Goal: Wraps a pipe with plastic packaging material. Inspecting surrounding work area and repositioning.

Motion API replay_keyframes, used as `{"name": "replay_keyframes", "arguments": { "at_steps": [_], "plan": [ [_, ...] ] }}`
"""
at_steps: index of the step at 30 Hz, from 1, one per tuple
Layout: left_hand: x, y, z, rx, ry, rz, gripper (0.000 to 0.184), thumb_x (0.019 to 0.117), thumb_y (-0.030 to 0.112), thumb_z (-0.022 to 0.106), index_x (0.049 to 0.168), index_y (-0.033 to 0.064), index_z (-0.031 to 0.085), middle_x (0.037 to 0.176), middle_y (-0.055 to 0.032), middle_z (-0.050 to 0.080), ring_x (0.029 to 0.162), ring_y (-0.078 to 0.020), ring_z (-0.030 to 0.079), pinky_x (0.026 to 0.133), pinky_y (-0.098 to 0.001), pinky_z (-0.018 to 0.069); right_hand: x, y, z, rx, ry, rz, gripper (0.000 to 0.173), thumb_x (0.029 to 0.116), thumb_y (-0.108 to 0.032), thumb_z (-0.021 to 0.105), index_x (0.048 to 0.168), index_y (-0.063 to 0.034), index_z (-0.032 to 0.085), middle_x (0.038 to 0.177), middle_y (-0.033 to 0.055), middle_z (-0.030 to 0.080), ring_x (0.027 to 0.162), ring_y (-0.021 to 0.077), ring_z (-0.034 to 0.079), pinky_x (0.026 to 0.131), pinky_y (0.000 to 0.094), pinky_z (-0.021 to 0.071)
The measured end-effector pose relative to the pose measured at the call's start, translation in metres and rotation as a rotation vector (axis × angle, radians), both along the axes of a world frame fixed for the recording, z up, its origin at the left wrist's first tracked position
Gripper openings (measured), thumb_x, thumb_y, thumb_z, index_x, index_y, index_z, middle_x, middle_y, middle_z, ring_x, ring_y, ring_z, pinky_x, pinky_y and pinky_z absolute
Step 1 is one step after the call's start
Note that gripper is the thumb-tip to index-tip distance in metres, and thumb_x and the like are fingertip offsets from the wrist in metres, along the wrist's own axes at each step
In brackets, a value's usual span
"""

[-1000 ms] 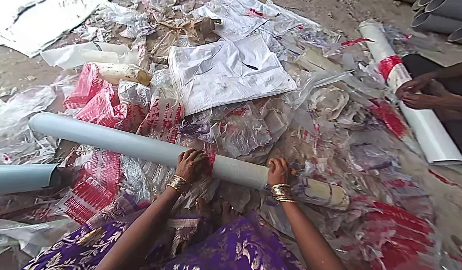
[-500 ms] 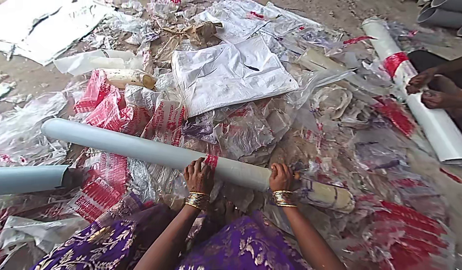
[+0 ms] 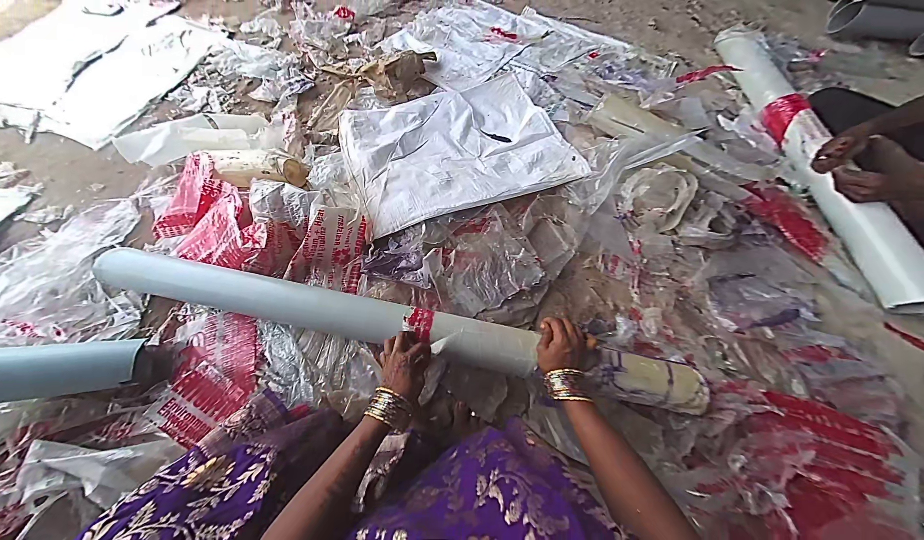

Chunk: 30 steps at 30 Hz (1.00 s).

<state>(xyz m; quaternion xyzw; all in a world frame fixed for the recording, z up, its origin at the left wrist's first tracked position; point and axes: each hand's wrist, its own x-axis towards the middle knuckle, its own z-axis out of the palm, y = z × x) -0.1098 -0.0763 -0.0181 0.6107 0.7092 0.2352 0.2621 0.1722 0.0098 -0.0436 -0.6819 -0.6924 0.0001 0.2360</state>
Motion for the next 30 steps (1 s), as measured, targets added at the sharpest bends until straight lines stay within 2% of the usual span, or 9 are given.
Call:
{"name": "replay_keyframes", "arguments": {
  "at_steps": [6,10,13,16,17,22,24,27,30],
  "plan": [
    [-0.015,-0.005,-0.016,0.141,-0.06,-0.331,0.014,0.092,0.001,0.063,0.096,-0.0049,0.075,0.115,-0.0251,0.07,0.117,-0.0465,0.063,0.1,-0.0598,0.0488,0.002,-0.001,-0.005,0.036,0.004,-0.002,0.025,0.0973,-0.011,0.054,0.1,0.0007,0.076,0.103,0.024,0.075,0.099,0.0469,0.07,0.093,0.0716,0.0401],
    [-0.006,-0.001,-0.009,0.256,-0.034,-0.304,0.019,0.0916,0.011,0.064,0.1,-0.0046,0.07,0.112,-0.0222,0.071,0.108,-0.0399,0.069,0.095,-0.0525,0.0548,0.0,0.005,0.0,-0.015,-0.004,-0.02,0.024,0.0984,-0.011,0.054,0.103,0.0001,0.075,0.106,0.0233,0.074,0.102,0.0456,0.07,0.095,0.0701,0.0406],
    [0.022,0.01,0.014,0.217,0.004,-0.203,0.037,0.09,0.024,0.074,0.116,-0.0025,0.069,0.118,-0.022,0.071,0.11,-0.0394,0.069,0.097,-0.0517,0.0543,-0.001,0.006,-0.002,-0.014,0.001,-0.017,0.024,0.0982,-0.011,0.055,0.102,0.0003,0.075,0.104,0.023,0.074,0.102,0.0449,0.07,0.094,0.0697,0.0409],
    [0.049,0.035,0.03,-0.102,0.145,-0.203,0.049,0.0943,0.027,0.073,0.137,0.0038,0.063,0.14,-0.0205,0.061,0.131,-0.0405,0.057,0.108,-0.0528,0.0463,0.0,0.003,-0.002,-0.017,-0.01,-0.019,0.025,0.0982,-0.012,0.054,0.102,-0.0006,0.076,0.105,0.0222,0.075,0.103,0.0446,0.07,0.096,0.0695,0.0407],
    [0.054,0.043,0.03,-0.193,0.181,-0.21,0.046,0.0962,0.025,0.07,0.138,0.0052,0.063,0.143,-0.0196,0.059,0.134,-0.0402,0.054,0.109,-0.0523,0.0449,0.001,0.003,-0.002,-0.009,-0.012,-0.019,0.025,0.0979,-0.012,0.055,0.102,-0.0006,0.076,0.105,0.0219,0.075,0.102,0.0448,0.07,0.096,0.0697,0.0408],
    [0.06,0.063,0.04,-0.378,0.247,-0.234,0.031,0.1028,0.006,0.051,0.127,0.0041,0.07,0.136,-0.0206,0.062,0.132,-0.0375,0.056,0.106,-0.0506,0.0479,0.002,0.004,-0.002,-0.023,0.007,-0.018,0.025,0.0983,-0.012,0.055,0.105,-0.0006,0.076,0.11,0.0214,0.075,0.107,0.0438,0.07,0.098,0.0702,0.0401],
    [0.057,0.069,0.043,-0.398,0.221,-0.24,0.03,0.1003,0.002,0.052,0.124,0.0025,0.07,0.134,-0.0214,0.063,0.131,-0.0372,0.057,0.108,-0.0511,0.0468,0.002,0.006,-0.001,-0.012,0.008,-0.016,0.024,0.098,-0.011,0.056,0.104,-0.0008,0.077,0.109,0.0216,0.075,0.106,0.0437,0.07,0.097,0.0701,0.0411],
    [0.052,0.052,0.04,-0.332,0.161,-0.355,0.024,0.097,0.001,0.056,0.115,-0.0028,0.072,0.122,-0.0238,0.066,0.123,-0.0396,0.059,0.106,-0.0533,0.0434,0.002,0.009,0.003,-0.057,0.02,-0.037,0.025,0.0988,-0.011,0.055,0.106,-0.0007,0.076,0.111,0.0221,0.074,0.108,0.0435,0.069,0.099,0.0693,0.0401],
    [0.045,0.015,0.026,-0.128,0.089,-0.464,0.017,0.0964,0.002,0.059,0.102,-0.0063,0.074,0.106,-0.026,0.069,0.109,-0.0427,0.065,0.099,-0.0556,0.0481,0.002,0.012,0.012,-0.199,0.031,-0.061,0.029,0.102,-0.014,0.052,0.113,-0.0018,0.075,0.117,0.0208,0.073,0.116,0.0414,0.066,0.105,0.0673,0.0363]
  ]
}}
